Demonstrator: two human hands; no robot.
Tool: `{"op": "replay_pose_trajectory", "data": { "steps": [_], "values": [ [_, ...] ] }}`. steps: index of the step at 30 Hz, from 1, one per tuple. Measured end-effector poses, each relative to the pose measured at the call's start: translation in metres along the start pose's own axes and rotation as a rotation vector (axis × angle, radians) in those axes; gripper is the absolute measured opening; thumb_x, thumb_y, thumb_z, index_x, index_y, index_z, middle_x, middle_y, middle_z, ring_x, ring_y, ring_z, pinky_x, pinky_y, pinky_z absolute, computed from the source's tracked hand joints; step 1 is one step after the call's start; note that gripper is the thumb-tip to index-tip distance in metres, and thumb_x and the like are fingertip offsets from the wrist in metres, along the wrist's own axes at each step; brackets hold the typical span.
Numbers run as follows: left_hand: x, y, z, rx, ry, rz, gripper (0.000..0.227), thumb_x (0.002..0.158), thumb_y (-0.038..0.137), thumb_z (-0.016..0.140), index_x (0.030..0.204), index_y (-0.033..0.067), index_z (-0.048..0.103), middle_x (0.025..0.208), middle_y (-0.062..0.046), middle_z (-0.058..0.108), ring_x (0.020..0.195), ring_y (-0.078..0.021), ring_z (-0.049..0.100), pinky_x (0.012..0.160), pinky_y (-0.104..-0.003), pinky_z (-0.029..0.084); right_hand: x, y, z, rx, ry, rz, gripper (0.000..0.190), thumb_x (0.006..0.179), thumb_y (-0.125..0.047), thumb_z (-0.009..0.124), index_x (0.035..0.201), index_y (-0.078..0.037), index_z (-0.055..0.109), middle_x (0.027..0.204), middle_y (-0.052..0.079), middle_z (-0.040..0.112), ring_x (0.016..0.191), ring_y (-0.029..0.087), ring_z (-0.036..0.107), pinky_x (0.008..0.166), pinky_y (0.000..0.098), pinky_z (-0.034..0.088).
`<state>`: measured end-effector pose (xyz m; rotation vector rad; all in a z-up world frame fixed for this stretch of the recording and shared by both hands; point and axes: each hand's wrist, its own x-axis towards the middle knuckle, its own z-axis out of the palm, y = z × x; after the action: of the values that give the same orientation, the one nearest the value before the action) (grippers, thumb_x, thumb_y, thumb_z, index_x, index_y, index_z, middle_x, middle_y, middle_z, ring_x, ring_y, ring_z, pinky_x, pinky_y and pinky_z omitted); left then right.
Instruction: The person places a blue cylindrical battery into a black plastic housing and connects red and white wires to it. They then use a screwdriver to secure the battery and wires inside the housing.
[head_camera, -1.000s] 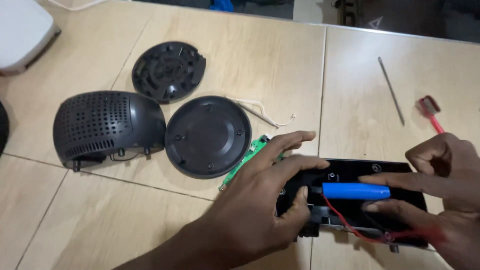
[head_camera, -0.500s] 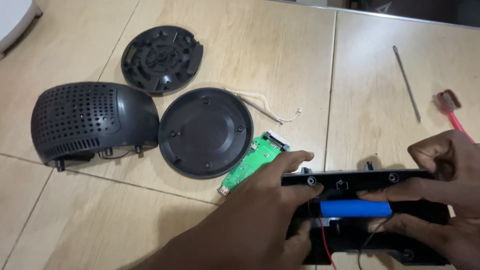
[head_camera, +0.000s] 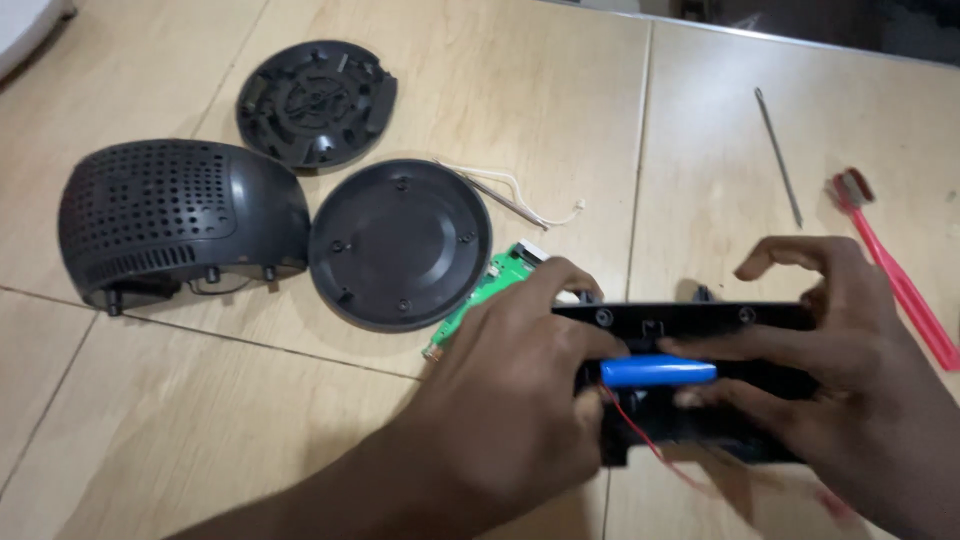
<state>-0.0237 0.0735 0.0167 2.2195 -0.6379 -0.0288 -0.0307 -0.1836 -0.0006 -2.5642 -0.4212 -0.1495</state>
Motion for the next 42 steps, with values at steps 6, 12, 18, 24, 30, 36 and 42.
{"op": "replay_pose_trajectory", "data": {
  "steps": [6,12,18,24,30,36,42],
  "values": [
    [0.002,0.001,-0.005,0.037,-0.091,-0.082,0.030,0.082,0.026,0.069,0.107,0.0180,0.083,0.120,-0.010,0.065,0.093,-0.0401,0.068,0.071,-0.053,0.052,-0.004,0.001,-0.004,-0.234,-0.025,-0.200,0.040,0.065,-0.032,0.085,0.104,-0.040,0.084,0.138,0.005,0.051,0.107,0.034,0.048,0.088,0.0458,0.039],
    [0.004,-0.004,-0.002,0.048,-0.121,-0.093,0.037,0.078,0.021,0.065,0.110,0.0219,0.083,0.131,-0.009,0.063,0.114,-0.0369,0.061,0.089,-0.055,0.046,-0.002,-0.011,-0.001,-0.434,-0.070,-0.159,0.039,0.070,-0.037,0.081,0.107,-0.048,0.080,0.131,0.004,0.053,0.092,0.036,0.049,0.072,0.0469,0.048],
    [0.004,-0.002,-0.005,0.050,-0.143,-0.163,0.037,0.081,0.021,0.066,0.115,0.0184,0.083,0.134,-0.008,0.061,0.110,-0.0421,0.061,0.085,-0.056,0.049,0.003,-0.008,-0.001,-0.289,-0.030,-0.217,0.050,0.060,-0.021,0.090,0.107,-0.037,0.081,0.127,0.006,0.056,0.090,0.034,0.051,0.077,0.0444,0.047],
    [0.007,-0.002,-0.012,0.007,-0.183,-0.199,0.043,0.079,0.017,0.062,0.118,0.0182,0.080,0.131,-0.004,0.063,0.109,-0.0390,0.063,0.075,-0.055,0.053,0.001,-0.018,-0.002,-0.145,0.013,-0.139,0.032,0.076,-0.022,0.080,0.108,-0.025,0.082,0.125,0.010,0.058,0.108,0.030,0.058,0.080,0.0386,0.052],
    [0.000,-0.011,-0.007,-0.040,-0.018,-0.057,0.035,0.075,0.009,0.063,0.104,0.0159,0.082,0.127,-0.009,0.065,0.101,-0.0361,0.070,0.078,-0.051,0.054,0.005,-0.029,-0.001,-0.090,0.011,-0.094,0.029,0.076,-0.029,0.081,0.104,-0.024,0.084,0.113,0.009,0.055,0.069,0.022,0.056,0.064,0.0329,0.046],
    [0.004,-0.012,-0.008,-0.010,-0.038,-0.078,0.028,0.075,0.008,0.071,0.099,0.0122,0.083,0.127,-0.006,0.067,0.102,-0.0339,0.070,0.069,-0.052,0.056,0.005,-0.025,-0.004,-0.114,-0.061,-0.072,0.027,0.075,-0.028,0.079,0.101,-0.026,0.086,0.115,0.009,0.055,0.087,0.024,0.062,0.064,0.0367,0.049],
    [0.007,-0.011,-0.012,0.025,-0.129,-0.086,0.031,0.074,0.010,0.069,0.101,0.0114,0.083,0.121,-0.005,0.067,0.104,-0.0305,0.067,0.074,-0.047,0.053,0.009,-0.018,-0.006,-0.048,-0.113,-0.052,0.031,0.076,-0.026,0.080,0.106,-0.024,0.085,0.114,0.003,0.051,0.057,0.019,0.055,0.063,0.0327,0.046]
  ]
}}
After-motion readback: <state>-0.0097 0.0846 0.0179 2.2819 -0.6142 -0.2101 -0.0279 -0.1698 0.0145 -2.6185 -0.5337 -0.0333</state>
